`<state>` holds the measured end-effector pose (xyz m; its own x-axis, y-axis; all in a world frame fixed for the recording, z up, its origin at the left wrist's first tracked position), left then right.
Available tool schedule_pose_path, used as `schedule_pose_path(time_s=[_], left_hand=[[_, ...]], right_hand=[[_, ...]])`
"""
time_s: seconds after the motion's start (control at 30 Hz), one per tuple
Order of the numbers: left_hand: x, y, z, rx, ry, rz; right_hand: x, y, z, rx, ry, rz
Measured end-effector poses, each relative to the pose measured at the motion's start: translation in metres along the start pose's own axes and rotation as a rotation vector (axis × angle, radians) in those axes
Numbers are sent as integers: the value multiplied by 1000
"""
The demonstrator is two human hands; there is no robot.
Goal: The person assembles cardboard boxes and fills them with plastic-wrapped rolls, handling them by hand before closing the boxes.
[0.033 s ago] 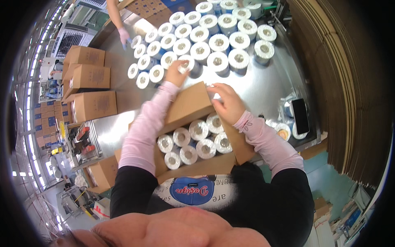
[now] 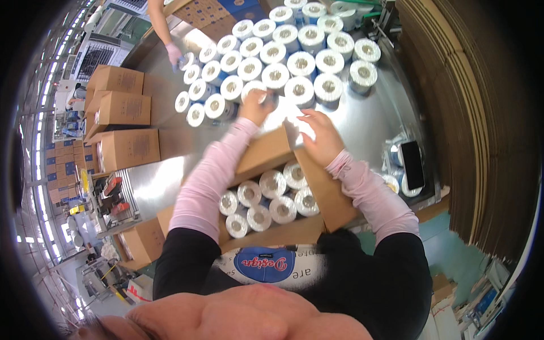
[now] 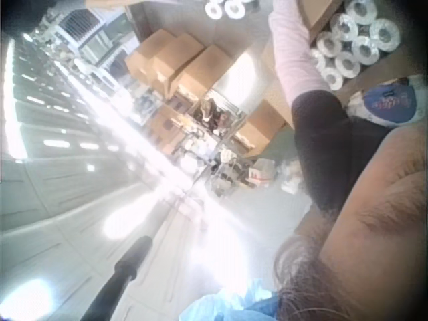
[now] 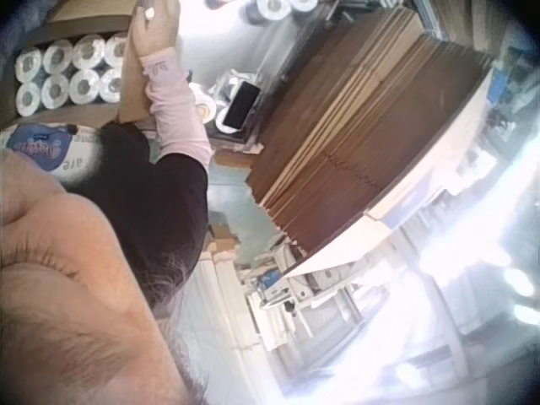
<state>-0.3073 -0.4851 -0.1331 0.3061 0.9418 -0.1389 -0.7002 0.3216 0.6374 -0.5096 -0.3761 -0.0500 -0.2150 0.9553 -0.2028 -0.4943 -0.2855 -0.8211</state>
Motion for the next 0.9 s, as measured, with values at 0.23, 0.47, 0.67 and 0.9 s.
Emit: schedule_pose_path(time_s=[0.23,0.47,0.67,0.9], left_hand=[[-71,31,-100,-408,-177,131],[-102,-9,-109,-500,-469,456],[-58,5,-116,-691,-615,188],[-32,23,-50,-260,-524,386]], right_hand=[[-111,198,10,844,-427,-258],[-145,219,-14,983,-226,-83],[-118,201,-24,965,-367,-153],[46,178,-66,764,-564,-142]])
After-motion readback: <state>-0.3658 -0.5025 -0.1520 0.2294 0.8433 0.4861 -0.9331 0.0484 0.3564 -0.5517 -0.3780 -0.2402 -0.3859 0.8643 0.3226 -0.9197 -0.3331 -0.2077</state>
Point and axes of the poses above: each hand's wrist, its own x-axis away from the middle knuckle, its own z-axis out of the back of the hand, y = z × x, the point moved 8 cm from there along -x, towards the middle knuckle, and after that the axes turned 3 degrees about x, right-handed, at the moved point
